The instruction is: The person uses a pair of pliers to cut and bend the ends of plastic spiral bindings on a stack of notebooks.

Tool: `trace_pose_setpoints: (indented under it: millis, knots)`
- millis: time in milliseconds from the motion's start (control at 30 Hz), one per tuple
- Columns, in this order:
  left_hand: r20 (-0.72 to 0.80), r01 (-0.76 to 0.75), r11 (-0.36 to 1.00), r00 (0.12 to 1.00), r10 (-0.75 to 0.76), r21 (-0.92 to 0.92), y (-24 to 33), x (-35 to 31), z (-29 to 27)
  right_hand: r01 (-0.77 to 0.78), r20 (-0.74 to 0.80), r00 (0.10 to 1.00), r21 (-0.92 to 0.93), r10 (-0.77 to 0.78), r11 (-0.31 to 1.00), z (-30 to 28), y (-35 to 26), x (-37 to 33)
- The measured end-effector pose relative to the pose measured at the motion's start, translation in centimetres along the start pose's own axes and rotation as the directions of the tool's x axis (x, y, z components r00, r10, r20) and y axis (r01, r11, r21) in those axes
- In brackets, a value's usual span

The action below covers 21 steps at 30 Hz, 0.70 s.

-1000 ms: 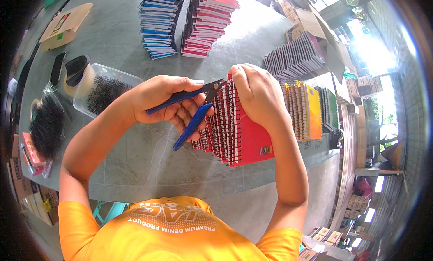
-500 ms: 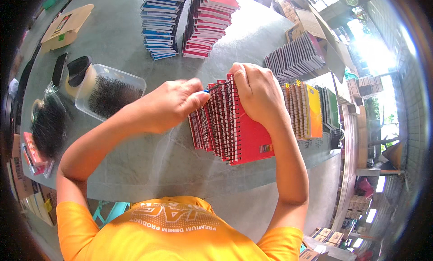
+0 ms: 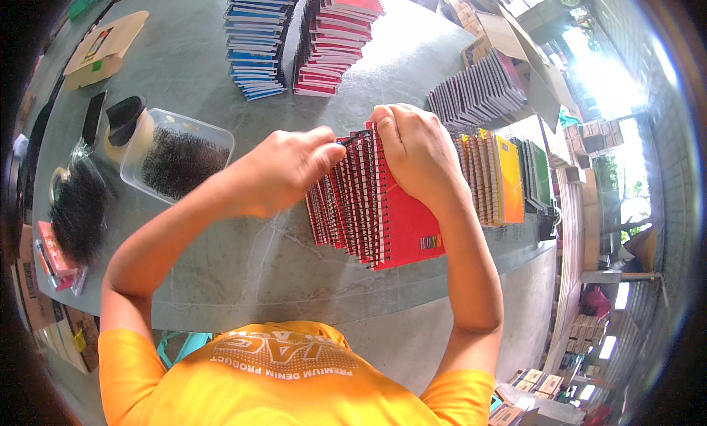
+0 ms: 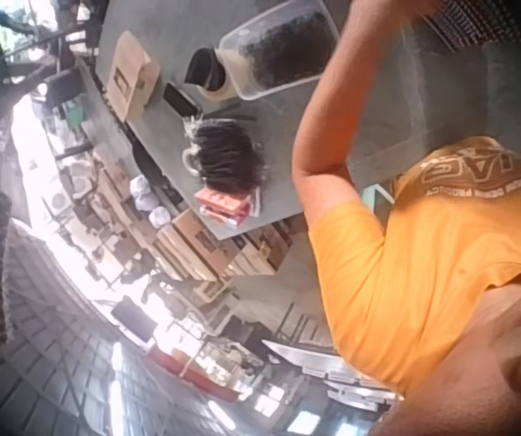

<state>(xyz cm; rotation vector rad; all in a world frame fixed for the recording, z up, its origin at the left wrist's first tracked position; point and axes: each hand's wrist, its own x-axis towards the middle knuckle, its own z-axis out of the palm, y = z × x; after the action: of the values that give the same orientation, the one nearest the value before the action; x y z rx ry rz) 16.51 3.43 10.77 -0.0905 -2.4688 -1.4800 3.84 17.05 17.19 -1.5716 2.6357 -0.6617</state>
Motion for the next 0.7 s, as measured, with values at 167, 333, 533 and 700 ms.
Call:
trace_pose_setpoints:
  millis: [167,333,533,700]
  knots:
    - [-0.054,0.064,0.997,0.997,-0.061,0.049,-0.6,-1.0,0.0,0.008,0.022,1.0,-0.055,-0.007,0.998,0.1,0.4,0.1]
    - [-0.12,0.295,0.939,0.953,-0.277,0.174,-5.7,-7.6,0.2,-0.121,0.175,0.983,0.362,0.06,0.925,-4.2,1.6,1.8]
    - [-0.241,0.291,0.734,0.954,-0.177,0.613,-11.7,-17.7,6.7,-0.326,0.128,0.9,0.832,0.417,0.448,-5.1,6.5,-2.9]
    - [-0.317,0.332,0.943,0.897,-0.308,0.022,-10.1,-12.5,9.5,-0.42,0.402,0.873,0.908,0.275,0.006,-0.2,9.3,-6.0]
